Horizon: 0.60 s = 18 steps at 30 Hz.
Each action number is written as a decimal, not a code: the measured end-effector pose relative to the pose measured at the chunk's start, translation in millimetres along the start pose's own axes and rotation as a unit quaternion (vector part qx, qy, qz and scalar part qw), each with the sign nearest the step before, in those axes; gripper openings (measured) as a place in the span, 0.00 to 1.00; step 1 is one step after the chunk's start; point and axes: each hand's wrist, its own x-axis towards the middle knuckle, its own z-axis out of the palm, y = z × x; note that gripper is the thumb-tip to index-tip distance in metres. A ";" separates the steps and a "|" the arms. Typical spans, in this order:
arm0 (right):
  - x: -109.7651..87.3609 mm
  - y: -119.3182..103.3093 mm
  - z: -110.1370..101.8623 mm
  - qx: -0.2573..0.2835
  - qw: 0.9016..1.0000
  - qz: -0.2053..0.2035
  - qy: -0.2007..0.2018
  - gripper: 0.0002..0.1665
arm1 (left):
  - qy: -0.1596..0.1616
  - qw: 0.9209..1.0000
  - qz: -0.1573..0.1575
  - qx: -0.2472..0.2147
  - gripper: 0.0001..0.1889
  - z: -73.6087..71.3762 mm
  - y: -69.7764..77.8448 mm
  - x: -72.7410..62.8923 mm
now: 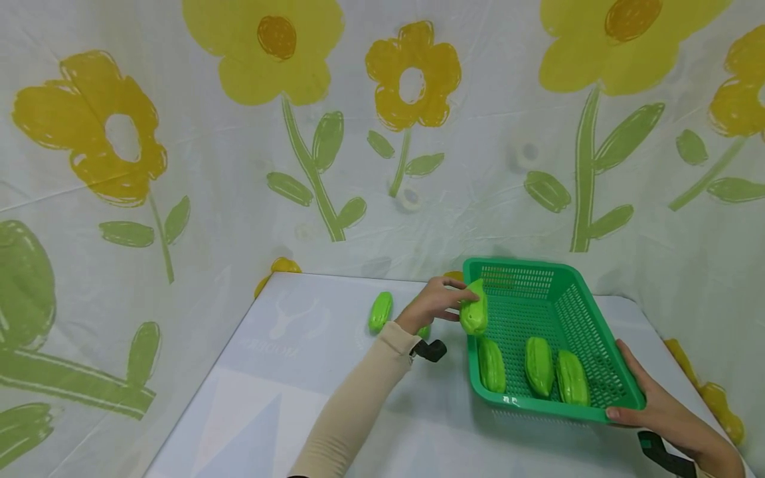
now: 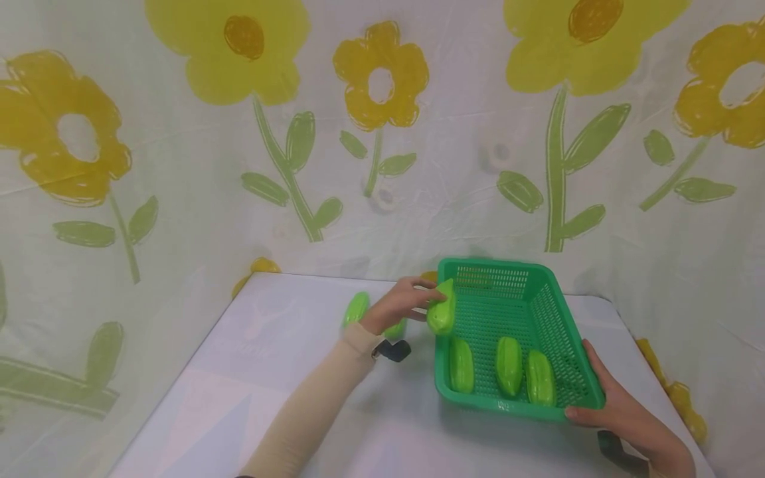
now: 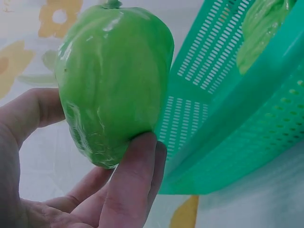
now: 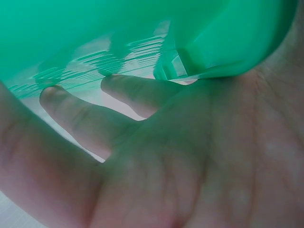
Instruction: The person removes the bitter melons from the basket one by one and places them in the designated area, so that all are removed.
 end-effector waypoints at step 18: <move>-0.5 -1.0 0.7 0.015 1.000 0.000 0.001 0.65 | 0.037 0.999 0.004 0.000 0.29 -36.7 -1.4 -10.2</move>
